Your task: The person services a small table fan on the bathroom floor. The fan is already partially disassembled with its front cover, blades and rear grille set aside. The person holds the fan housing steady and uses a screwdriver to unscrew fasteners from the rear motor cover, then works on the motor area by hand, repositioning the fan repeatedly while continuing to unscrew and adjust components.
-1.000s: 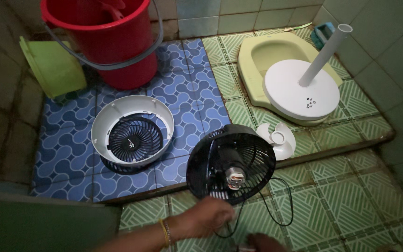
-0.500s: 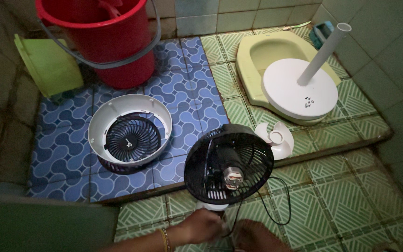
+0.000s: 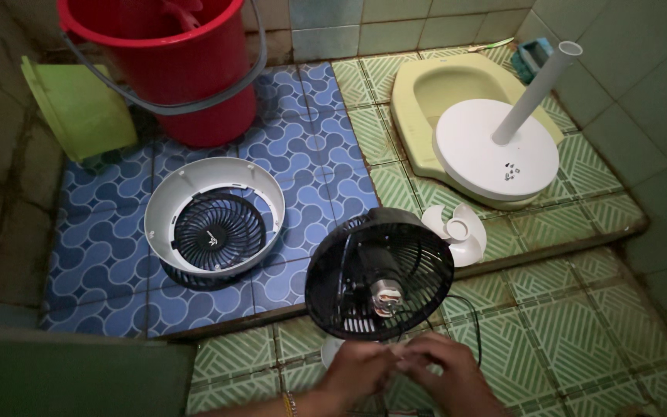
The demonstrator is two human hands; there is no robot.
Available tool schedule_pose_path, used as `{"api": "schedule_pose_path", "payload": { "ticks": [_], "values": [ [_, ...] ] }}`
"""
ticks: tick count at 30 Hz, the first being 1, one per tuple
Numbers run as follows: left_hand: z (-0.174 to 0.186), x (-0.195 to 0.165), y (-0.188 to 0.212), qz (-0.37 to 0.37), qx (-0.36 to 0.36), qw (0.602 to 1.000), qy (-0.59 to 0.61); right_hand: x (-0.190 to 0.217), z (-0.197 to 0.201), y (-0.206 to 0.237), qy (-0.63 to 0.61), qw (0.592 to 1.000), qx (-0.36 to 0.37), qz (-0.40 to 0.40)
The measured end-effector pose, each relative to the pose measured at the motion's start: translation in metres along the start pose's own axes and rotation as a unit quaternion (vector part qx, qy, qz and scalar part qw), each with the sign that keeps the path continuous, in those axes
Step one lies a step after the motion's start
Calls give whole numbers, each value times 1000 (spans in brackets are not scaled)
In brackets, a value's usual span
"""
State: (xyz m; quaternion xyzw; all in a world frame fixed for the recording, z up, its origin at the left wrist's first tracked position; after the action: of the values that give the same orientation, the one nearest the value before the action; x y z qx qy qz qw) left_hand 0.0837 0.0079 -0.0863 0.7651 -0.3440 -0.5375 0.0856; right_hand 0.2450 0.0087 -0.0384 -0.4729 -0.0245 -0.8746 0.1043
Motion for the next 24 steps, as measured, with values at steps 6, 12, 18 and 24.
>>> {"api": "schedule_pose_path", "payload": {
  "ticks": [6, 12, 18, 24],
  "values": [
    [-3, 5, 0, -43, 25, 988, -147, -5, 19, -9, 50, 997, 40, -37],
    [-33, 11, 21, -166, 330, 852, -371, -24, 163, -58, 67, 964, -222, -127],
    [12, 6, 10, -58, 184, 884, -427, -22, 255, -138, 136, 917, -365, -83],
    [19, 21, -10, -37, 168, 888, -428, -20, 274, -195, 296, 875, -378, -60]
  ]
}}
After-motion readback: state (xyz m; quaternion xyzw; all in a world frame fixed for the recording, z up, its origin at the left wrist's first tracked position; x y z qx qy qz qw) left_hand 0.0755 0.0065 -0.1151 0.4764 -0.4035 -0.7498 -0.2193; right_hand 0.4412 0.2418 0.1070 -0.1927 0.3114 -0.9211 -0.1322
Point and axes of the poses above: each hand's wrist, its own y-axis away from the middle knuckle, its own z-axis out of the back of the hand, x = y × z, the point moved 8 cm from there along -y, towards the middle knuckle, and after that the axes turned 8 degrees about y, right-handed, at the moved point
